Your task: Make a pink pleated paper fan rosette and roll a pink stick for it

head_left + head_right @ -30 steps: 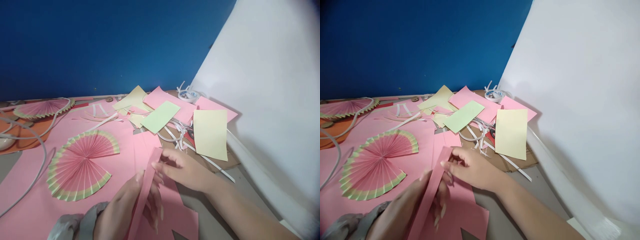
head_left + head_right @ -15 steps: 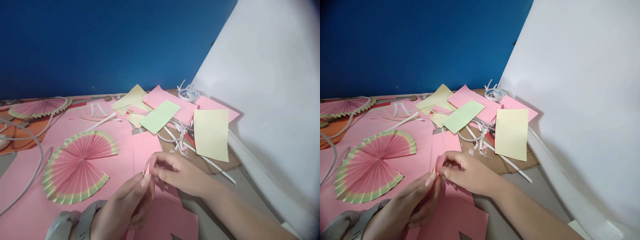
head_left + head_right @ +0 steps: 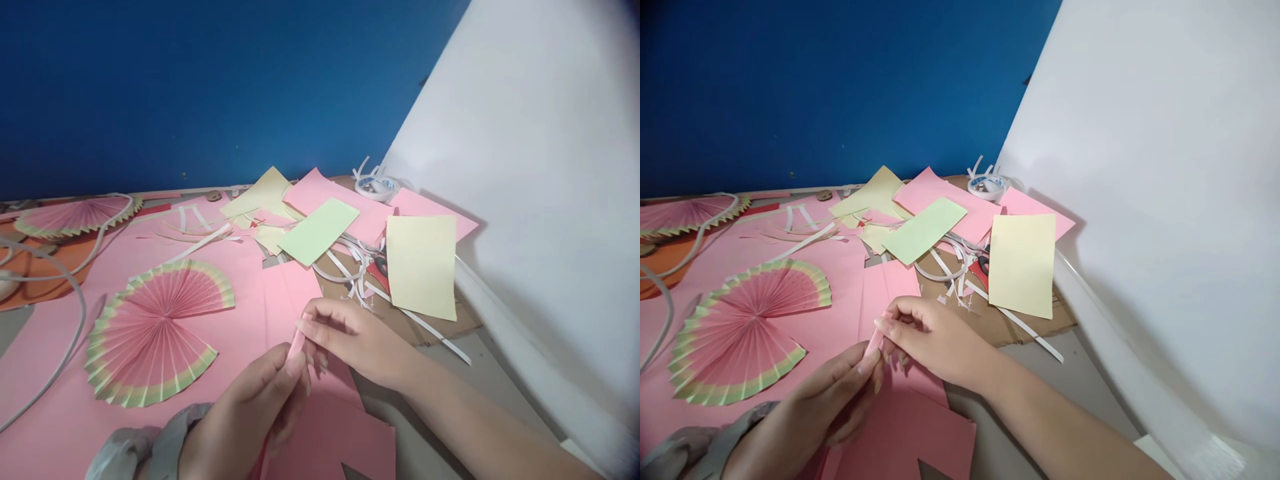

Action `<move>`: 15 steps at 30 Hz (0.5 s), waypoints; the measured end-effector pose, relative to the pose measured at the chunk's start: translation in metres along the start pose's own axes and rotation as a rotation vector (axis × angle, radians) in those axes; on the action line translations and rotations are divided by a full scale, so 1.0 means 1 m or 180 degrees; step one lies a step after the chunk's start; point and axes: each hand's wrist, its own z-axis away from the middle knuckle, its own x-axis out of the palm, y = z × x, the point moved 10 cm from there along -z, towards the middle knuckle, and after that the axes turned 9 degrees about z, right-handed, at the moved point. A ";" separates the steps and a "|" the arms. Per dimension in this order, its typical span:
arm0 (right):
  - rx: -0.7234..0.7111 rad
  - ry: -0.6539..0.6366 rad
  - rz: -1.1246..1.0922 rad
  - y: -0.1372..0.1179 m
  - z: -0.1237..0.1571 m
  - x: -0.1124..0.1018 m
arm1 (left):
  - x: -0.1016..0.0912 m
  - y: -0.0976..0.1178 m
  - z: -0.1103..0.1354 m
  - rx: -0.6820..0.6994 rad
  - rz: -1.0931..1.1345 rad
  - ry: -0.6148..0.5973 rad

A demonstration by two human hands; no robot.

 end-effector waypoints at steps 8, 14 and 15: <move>-0.0076 -0.0025 0.0113 -0.001 0.001 0.002 | 0.002 0.006 0.003 0.0175 -0.0208 -0.0120; -0.0132 0.0015 0.0174 -0.007 0.003 0.002 | -0.008 0.004 0.005 -0.0035 -0.0048 0.0276; -0.0129 0.0037 0.0237 -0.007 0.003 0.001 | -0.009 0.008 0.005 0.0033 -0.0035 0.0322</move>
